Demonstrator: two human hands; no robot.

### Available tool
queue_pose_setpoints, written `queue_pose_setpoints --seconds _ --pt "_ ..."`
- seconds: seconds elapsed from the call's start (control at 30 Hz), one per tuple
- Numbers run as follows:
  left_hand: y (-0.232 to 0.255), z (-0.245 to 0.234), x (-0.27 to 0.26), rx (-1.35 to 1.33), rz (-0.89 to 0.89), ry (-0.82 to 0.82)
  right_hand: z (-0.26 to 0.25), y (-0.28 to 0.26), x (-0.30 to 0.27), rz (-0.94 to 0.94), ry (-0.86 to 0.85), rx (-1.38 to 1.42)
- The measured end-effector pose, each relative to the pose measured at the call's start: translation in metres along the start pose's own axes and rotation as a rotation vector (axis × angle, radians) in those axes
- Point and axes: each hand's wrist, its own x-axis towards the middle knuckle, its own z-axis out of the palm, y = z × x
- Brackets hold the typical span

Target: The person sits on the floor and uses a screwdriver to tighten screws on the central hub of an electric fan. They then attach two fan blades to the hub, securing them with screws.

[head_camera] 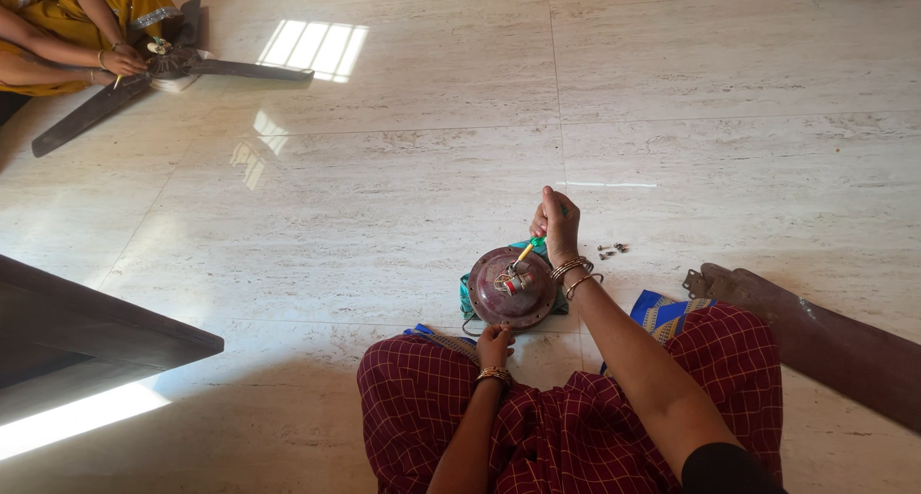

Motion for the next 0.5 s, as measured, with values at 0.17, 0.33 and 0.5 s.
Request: queue_pose_setpoints --seconds 0.17,0.33,0.5 --pt "-0.001 0.002 -0.003 -0.032 -0.007 -0.010 0.018 0.004 -0.025 -0.117 -0.115 -0.156" --pt "0.000 0.002 -0.004 -0.064 -0.002 -0.023 0.031 0.005 -0.011 -0.091 -0.082 -0.138" --pt "-0.002 0.001 0.002 -0.067 0.020 -0.051 0.032 0.011 0.003 -0.122 -0.028 -0.143"
